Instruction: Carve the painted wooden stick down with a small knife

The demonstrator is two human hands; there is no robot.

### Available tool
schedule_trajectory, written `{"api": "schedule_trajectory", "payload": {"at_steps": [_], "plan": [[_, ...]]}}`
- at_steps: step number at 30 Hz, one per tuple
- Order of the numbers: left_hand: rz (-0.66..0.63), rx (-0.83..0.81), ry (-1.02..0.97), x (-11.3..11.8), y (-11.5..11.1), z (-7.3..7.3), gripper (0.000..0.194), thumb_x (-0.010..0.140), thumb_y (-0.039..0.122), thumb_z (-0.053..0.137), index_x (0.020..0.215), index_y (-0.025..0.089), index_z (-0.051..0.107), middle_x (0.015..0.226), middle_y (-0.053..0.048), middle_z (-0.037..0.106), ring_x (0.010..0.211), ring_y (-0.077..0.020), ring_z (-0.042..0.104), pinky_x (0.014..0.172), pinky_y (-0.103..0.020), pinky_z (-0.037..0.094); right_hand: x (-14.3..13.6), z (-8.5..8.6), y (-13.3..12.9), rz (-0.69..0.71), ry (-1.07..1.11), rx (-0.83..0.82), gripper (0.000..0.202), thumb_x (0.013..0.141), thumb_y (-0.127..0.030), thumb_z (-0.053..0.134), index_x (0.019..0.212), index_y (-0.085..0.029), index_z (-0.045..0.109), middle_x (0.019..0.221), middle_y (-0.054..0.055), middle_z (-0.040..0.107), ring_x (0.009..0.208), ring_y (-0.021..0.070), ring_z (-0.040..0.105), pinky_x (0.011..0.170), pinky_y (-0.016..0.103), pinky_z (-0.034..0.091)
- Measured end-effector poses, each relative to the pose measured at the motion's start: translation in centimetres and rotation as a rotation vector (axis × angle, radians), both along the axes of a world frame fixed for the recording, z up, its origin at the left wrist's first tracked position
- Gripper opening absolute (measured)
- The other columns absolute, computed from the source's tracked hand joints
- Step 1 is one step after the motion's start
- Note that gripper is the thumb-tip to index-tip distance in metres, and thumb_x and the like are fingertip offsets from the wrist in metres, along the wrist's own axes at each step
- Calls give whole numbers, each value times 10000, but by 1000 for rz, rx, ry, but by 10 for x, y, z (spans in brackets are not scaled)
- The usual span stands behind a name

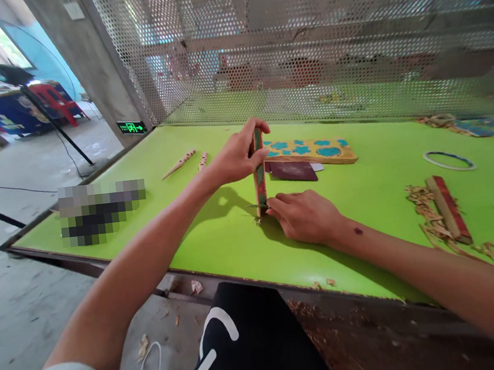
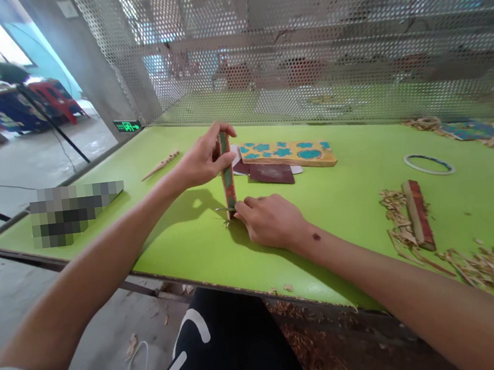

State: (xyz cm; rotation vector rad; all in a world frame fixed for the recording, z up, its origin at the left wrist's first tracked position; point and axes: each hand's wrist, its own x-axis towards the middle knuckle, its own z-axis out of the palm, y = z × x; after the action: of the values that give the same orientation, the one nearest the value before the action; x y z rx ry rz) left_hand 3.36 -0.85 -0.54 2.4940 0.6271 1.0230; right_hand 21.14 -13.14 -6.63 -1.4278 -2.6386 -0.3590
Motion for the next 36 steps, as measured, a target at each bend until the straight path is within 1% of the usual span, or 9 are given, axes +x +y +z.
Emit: {"api": "schedule_trajectory", "payload": {"at_steps": [6, 11, 13, 16, 18, 21, 25, 30, 36], "plan": [[-30, 5, 32, -5, -1, 4, 323, 848, 165, 590, 1145, 197, 466, 677, 61, 388, 605, -114, 393, 623, -280, 327, 3, 6, -5, 9, -38, -83, 325, 1018, -312, 379, 975, -169, 668, 857, 71, 731, 563, 152, 515, 574, 364, 116], [-52, -20, 37, -7, 1, 4, 309, 865, 175, 584, 1144, 202, 454, 676, 62, 366, 587, -107, 374, 596, -270, 314, 14, 12, -5, 50, -83, -124, 304, 1003, -318, 416, 887, -185, 663, 805, 46, 722, 555, 145, 501, 568, 358, 109], [-57, -29, 34, -8, 1, 3, 295, 875, 179, 575, 1142, 202, 451, 682, 60, 364, 584, -105, 375, 590, -268, 311, 20, 13, -2, 61, -77, -143, 306, 1002, -323, 421, 869, -188, 661, 797, 40, 719, 554, 138, 492, 570, 355, 113], [-60, -24, 31, -8, 1, 3, 315, 874, 184, 583, 1157, 208, 447, 704, 51, 396, 599, -107, 408, 605, -266, 332, 26, 9, 3, 78, -38, -124, 333, 1016, -335, 399, 914, -180, 676, 823, 50, 724, 564, 135, 488, 574, 354, 120], [-44, -17, 25, -8, 0, 3, 355, 866, 186, 598, 1182, 216, 437, 719, 49, 418, 611, -109, 430, 623, -266, 351, 24, 4, 6, 72, -6, -71, 359, 1027, -346, 375, 962, -169, 681, 843, 63, 727, 572, 138, 490, 575, 355, 122], [-21, -21, 16, -7, -3, 3, 383, 858, 192, 611, 1196, 217, 433, 726, 48, 439, 620, -114, 454, 641, -270, 367, 15, -2, 7, 38, 18, 27, 384, 1035, -345, 344, 1025, -153, 676, 844, 79, 719, 581, 149, 500, 573, 356, 123], [-27, -33, 18, -5, -5, 3, 374, 860, 201, 610, 1200, 212, 454, 744, 32, 493, 639, -126, 507, 638, -276, 377, 1, -3, 6, 6, 31, 91, 412, 1043, -335, 307, 1080, -141, 670, 873, 90, 714, 590, 153, 504, 571, 350, 130], [-47, -31, 15, -6, -5, 3, 362, 861, 193, 599, 1195, 219, 461, 754, 32, 495, 625, -108, 499, 609, -263, 356, -1, -1, 2, -22, 27, 30, 391, 1031, -317, 321, 1034, -140, 669, 862, 94, 716, 559, 149, 490, 568, 360, 118], [-78, -40, 5, -11, -5, 5, 318, 870, 182, 597, 1155, 203, 458, 742, 45, 436, 606, -92, 446, 585, -255, 340, 3, 5, -4, 20, -49, -70, 331, 1020, -314, 379, 960, -172, 672, 847, 67, 732, 552, 147, 524, 566, 360, 109]]}}
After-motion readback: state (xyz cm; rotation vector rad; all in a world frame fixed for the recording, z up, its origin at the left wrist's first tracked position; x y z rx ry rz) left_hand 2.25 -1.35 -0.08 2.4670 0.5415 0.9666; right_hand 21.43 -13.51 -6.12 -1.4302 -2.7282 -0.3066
